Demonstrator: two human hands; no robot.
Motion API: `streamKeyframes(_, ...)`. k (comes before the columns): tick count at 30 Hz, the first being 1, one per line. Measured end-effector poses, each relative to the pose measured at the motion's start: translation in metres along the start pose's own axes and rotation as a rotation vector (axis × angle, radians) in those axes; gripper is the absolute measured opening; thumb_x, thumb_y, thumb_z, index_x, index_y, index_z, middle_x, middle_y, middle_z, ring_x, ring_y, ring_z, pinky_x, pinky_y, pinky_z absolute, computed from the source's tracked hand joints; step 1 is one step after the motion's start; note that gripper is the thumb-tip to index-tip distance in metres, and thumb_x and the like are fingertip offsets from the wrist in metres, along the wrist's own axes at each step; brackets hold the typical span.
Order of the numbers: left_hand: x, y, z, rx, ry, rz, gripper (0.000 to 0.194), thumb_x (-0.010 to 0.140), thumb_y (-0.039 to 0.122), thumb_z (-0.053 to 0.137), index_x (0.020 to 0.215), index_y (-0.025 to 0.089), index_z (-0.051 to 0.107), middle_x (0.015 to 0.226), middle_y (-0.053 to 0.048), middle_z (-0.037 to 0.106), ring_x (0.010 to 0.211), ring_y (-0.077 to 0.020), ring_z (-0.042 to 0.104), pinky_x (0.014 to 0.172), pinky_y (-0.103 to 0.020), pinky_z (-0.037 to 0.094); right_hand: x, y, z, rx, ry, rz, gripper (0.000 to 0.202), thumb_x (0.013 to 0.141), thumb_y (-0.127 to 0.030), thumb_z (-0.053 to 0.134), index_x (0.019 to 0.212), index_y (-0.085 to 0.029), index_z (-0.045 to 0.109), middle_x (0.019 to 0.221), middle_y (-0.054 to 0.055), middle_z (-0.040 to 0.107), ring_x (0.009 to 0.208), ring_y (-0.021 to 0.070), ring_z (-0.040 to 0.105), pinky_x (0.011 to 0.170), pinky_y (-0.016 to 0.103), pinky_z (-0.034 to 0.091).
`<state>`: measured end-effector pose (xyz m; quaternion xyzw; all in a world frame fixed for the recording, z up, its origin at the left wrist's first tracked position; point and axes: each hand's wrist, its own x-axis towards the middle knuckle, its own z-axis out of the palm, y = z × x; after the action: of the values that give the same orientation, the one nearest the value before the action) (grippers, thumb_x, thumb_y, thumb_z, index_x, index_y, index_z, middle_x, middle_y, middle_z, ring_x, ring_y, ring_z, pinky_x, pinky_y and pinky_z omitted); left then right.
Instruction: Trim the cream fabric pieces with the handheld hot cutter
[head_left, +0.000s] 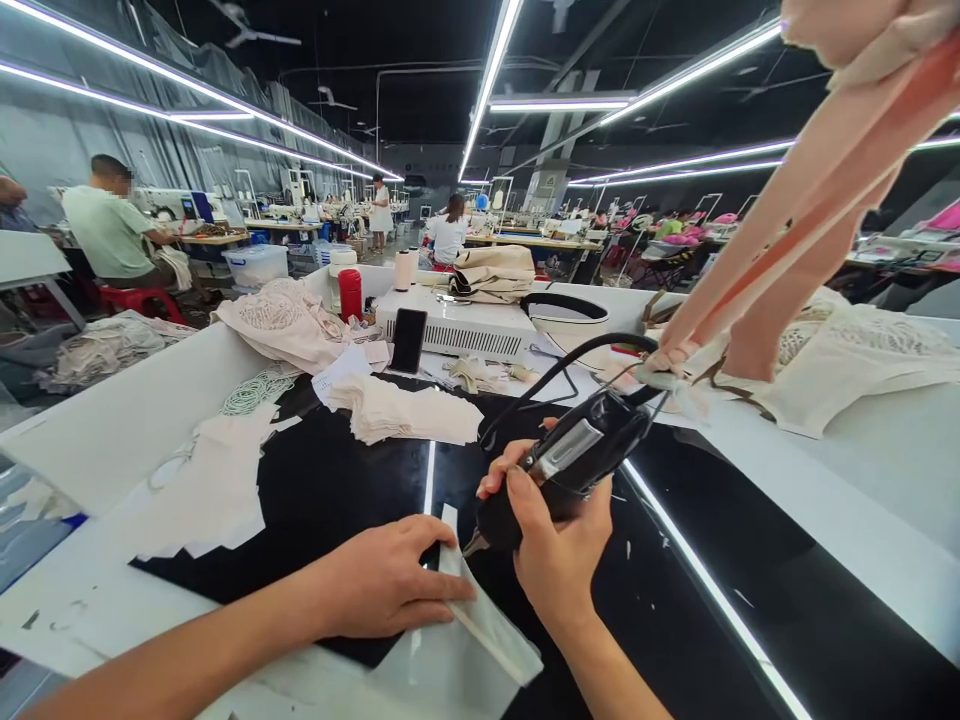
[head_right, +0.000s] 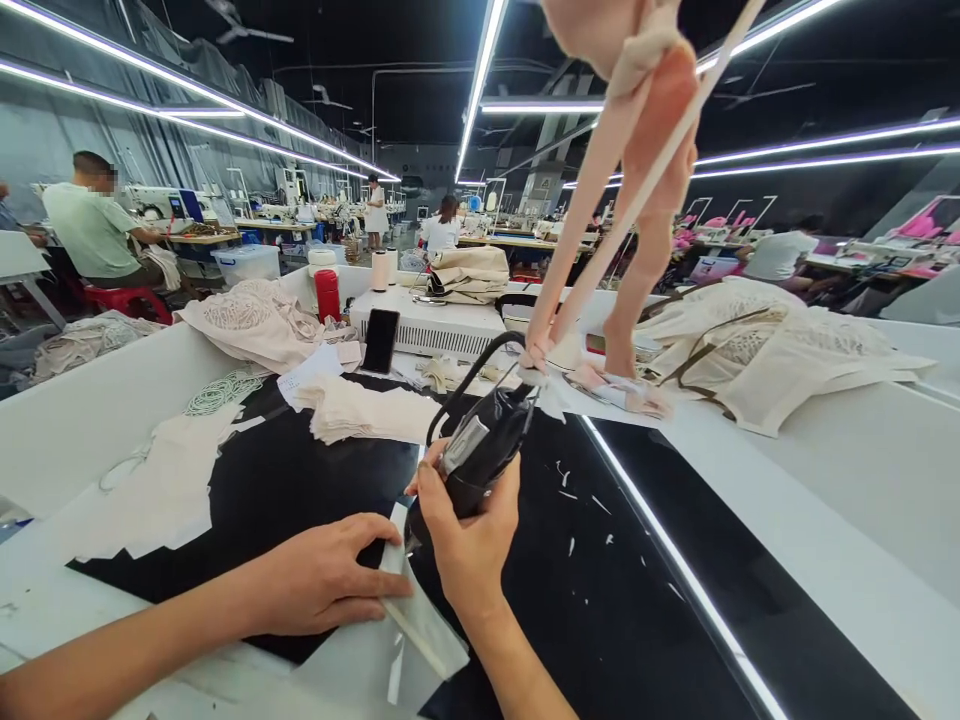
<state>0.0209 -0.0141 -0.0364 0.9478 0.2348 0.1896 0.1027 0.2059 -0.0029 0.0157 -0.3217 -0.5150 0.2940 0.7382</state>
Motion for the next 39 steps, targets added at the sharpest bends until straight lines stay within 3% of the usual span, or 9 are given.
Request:
streamKeyframes(13, -0.001, -0.002, -0.002, 0.025, -0.024, -0.008, 0.036, 0.106, 0.036, 0.056, 0.138, 0.025, 0.067, 0.137, -0.016, 0.058, 0.123, -0.0294, 0.062, 0.105, -0.041, 0.055, 0.006, -0.010, -0.007, -0.039, 0.003, -0.003, 0.033, 0.085, -0.030, 0.079, 0.107, -0.028, 0.054, 0.083, -0.006, 0.066, 0.058, 0.0122, 0.064, 0.056, 0.028, 0.057)
streamKeyframes(18, -0.005, -0.005, -0.006, 0.003, -0.001, -0.009, 0.035, 0.107, 0.028, 0.054, 0.140, 0.022, 0.063, 0.135, -0.015, 0.061, 0.124, -0.0274, 0.063, 0.105, -0.040, 0.056, 0.011, -0.020, -0.018, -0.185, -0.004, 0.006, 0.043, 0.082, -0.038, 0.083, 0.109, -0.029, 0.050, 0.083, -0.006, 0.064, 0.061, 0.0141, 0.062, 0.062, 0.033, 0.058)
streamKeyframes(22, -0.001, -0.008, -0.014, 0.010, 0.044, -0.039, 0.029, 0.109, 0.023, 0.046, 0.128, 0.017, 0.067, 0.128, -0.013, 0.066, 0.121, -0.0238, 0.065, 0.103, -0.037, 0.057, 0.014, -0.029, -0.032, -0.266, -0.045, 0.028, 0.048, 0.079, -0.048, 0.084, 0.108, -0.029, 0.051, 0.095, -0.002, 0.064, 0.076, 0.0173, 0.063, 0.074, 0.038, 0.059)
streamKeyframes(26, 0.013, 0.000, -0.019, 0.050, -0.009, -0.065, 0.024, 0.108, 0.021, 0.048, 0.117, 0.017, 0.070, 0.115, -0.008, 0.071, 0.110, -0.0218, 0.068, 0.099, -0.036, 0.058, 0.015, -0.040, -0.044, -0.367, -0.117, 0.084, 0.054, 0.077, -0.057, 0.082, 0.113, -0.028, 0.053, 0.105, 0.002, 0.065, 0.088, 0.0205, 0.063, 0.079, 0.040, 0.058)
streamKeyframes(29, 0.026, 0.010, -0.012, 0.050, -0.077, -0.051, 0.021, 0.107, 0.020, 0.051, 0.113, 0.018, 0.070, 0.111, -0.007, 0.071, 0.107, -0.0217, 0.067, 0.097, -0.035, 0.058, 0.013, -0.047, -0.055, -0.428, -0.152, 0.118, 0.067, 0.076, -0.062, 0.082, 0.127, -0.028, 0.053, 0.115, 0.005, 0.066, 0.098, 0.0237, 0.065, 0.087, 0.042, 0.058)
streamKeyframes(32, 0.038, 0.021, 0.002, 0.026, -0.114, -0.030, 0.018, 0.106, 0.023, 0.055, 0.115, 0.018, 0.070, 0.112, -0.006, 0.070, 0.107, -0.0213, 0.067, 0.097, -0.034, 0.057, 0.005, -0.050, -0.070, -0.475, -0.102, 0.045, 0.079, 0.076, -0.058, 0.083, 0.142, -0.031, 0.048, 0.129, 0.007, 0.063, 0.114, 0.0253, 0.063, 0.098, 0.045, 0.056)
streamKeyframes(35, 0.047, 0.029, 0.014, 0.047, -0.119, -0.010, 0.015, 0.105, 0.026, 0.060, 0.111, 0.018, 0.070, 0.110, -0.005, 0.069, 0.105, -0.0216, 0.066, 0.092, -0.034, 0.057, -0.006, -0.051, -0.087, -0.514, 0.028, -0.077, 0.063, 0.083, -0.048, 0.080, 0.138, -0.033, 0.054, 0.122, 0.004, 0.065, 0.107, 0.0209, 0.065, 0.093, 0.040, 0.059)
streamKeyframes(39, 0.053, 0.032, 0.027, 0.181, -0.096, 0.060, 0.018, 0.106, 0.016, 0.053, 0.092, 0.016, 0.066, 0.099, -0.005, 0.067, 0.096, -0.0208, 0.066, 0.086, -0.032, 0.056, -0.020, -0.053, -0.108, -0.545, 0.164, -0.157, 0.035, 0.091, -0.037, 0.074, 0.124, -0.031, 0.065, 0.103, 0.002, 0.069, 0.088, 0.0170, 0.069, 0.085, 0.035, 0.062)
